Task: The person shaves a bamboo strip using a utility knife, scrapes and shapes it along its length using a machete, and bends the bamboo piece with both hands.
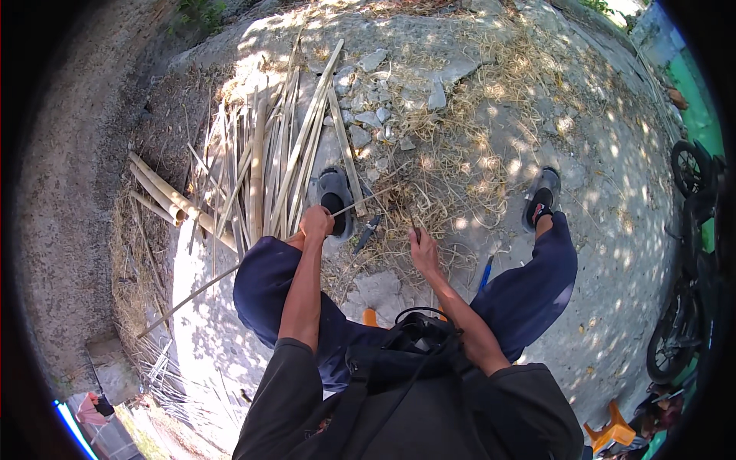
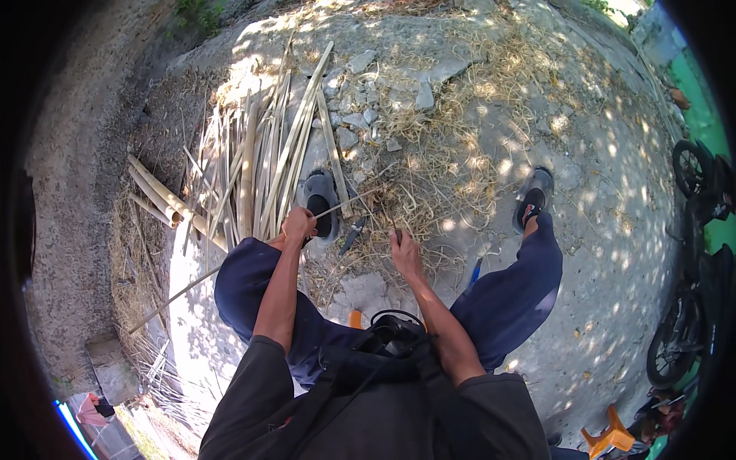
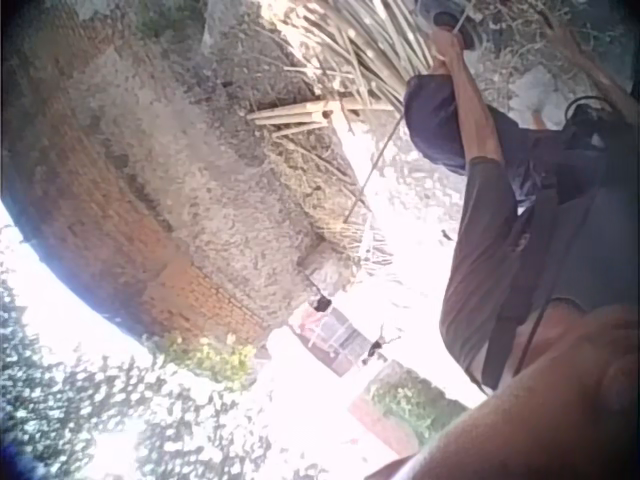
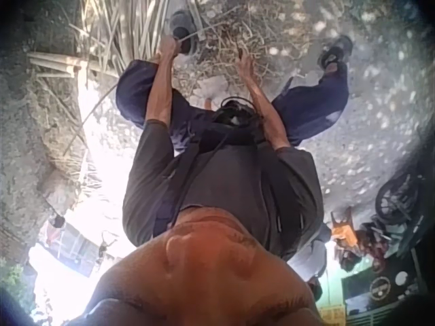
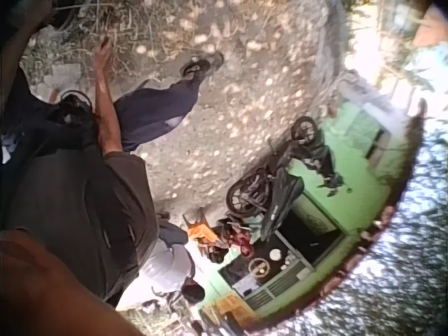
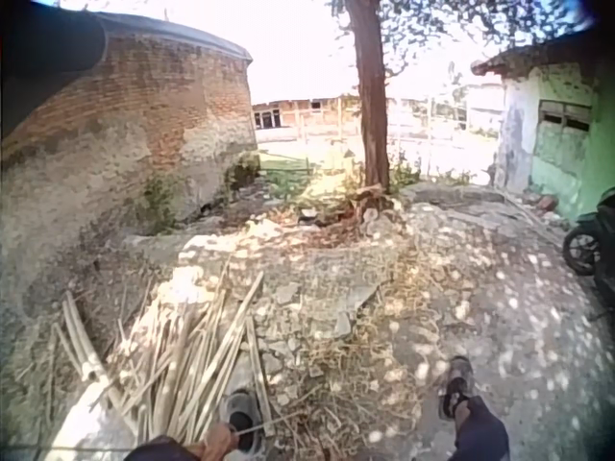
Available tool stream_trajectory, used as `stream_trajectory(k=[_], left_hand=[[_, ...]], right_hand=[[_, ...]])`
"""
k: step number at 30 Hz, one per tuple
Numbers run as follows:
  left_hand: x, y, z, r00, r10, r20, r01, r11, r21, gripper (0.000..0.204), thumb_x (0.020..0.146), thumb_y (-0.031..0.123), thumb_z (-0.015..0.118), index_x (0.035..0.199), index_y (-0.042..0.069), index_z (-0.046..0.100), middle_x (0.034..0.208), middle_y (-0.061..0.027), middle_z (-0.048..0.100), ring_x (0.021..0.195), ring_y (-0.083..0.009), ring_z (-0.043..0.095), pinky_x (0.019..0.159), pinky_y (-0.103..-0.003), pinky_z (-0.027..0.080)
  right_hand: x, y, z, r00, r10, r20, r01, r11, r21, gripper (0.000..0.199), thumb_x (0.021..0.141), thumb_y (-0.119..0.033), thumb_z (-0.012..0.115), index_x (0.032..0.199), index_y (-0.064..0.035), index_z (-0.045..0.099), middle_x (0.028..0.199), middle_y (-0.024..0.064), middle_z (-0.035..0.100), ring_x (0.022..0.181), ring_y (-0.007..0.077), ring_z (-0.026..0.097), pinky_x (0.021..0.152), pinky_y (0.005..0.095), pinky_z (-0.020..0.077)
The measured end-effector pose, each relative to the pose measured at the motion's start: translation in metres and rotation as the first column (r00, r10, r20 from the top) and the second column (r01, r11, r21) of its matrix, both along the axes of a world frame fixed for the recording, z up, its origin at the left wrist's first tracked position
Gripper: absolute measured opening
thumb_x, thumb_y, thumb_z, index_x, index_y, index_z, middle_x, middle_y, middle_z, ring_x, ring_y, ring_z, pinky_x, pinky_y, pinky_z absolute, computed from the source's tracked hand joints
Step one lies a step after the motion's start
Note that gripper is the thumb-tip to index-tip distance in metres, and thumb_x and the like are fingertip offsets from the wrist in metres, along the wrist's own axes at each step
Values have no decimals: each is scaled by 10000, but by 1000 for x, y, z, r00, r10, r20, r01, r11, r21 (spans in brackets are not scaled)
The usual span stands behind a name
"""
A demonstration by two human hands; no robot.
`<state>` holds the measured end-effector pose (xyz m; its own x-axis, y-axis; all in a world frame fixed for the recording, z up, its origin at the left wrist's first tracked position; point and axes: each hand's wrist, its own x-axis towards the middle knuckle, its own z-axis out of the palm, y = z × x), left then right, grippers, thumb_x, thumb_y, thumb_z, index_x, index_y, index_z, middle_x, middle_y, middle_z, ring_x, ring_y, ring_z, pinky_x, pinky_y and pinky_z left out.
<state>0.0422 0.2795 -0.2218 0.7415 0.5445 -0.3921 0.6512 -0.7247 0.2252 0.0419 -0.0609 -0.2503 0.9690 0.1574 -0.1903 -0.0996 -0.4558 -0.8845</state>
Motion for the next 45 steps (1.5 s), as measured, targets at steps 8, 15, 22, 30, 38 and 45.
stream_trajectory(k=[8,15,22,30,38,45], left_hand=[[7,-3,-5,1000,-4,11,4,999,49,253,808,215,610,905,154,836,712,-67,770,739,-245,777,754,-380,618],[0,3,-16,998,33,-49,-29,996,84,205,757,188,662,857,183,841,755,-76,779,775,-273,778,752,-386,617],[6,0,-2,997,46,-64,-50,997,-61,223,751,157,643,831,214,844,959,-191,780,939,-393,758,833,-463,610],[-3,8,-5,999,38,-21,-39,998,-43,253,755,191,607,870,133,825,678,-52,754,685,-193,757,721,-352,593],[9,-7,-1,999,-5,47,5,1000,9,284,759,192,580,888,134,826,698,-85,757,737,-272,766,730,-388,597],[1,2,-8,1000,14,25,-17,996,91,274,788,184,582,899,140,828,693,-79,757,727,-268,767,728,-390,601]], right_hand=[[-10,-9,-47,990,23,-140,-43,989,-139,482,1052,-431,540,999,41,618,751,212,648,726,386,661,698,491,487],[-11,1,-31,998,-37,-51,35,999,-32,471,1052,-423,529,1002,36,624,724,199,625,691,367,631,677,464,477],[-11,7,-47,997,-7,-70,7,1000,-3,534,1046,-500,503,1085,13,647,806,237,674,782,433,669,717,509,491],[-14,14,-35,979,10,-204,-9,1000,3,482,1056,-453,509,1018,16,613,749,228,630,730,423,640,704,511,465],[-23,9,-41,998,-47,-39,45,997,-58,443,1053,-410,531,986,19,618,767,234,644,748,456,641,689,521,467],[-13,25,-15,996,-32,-86,32,999,-6,453,1050,-424,533,1006,17,623,817,252,661,783,473,652,696,527,472]])
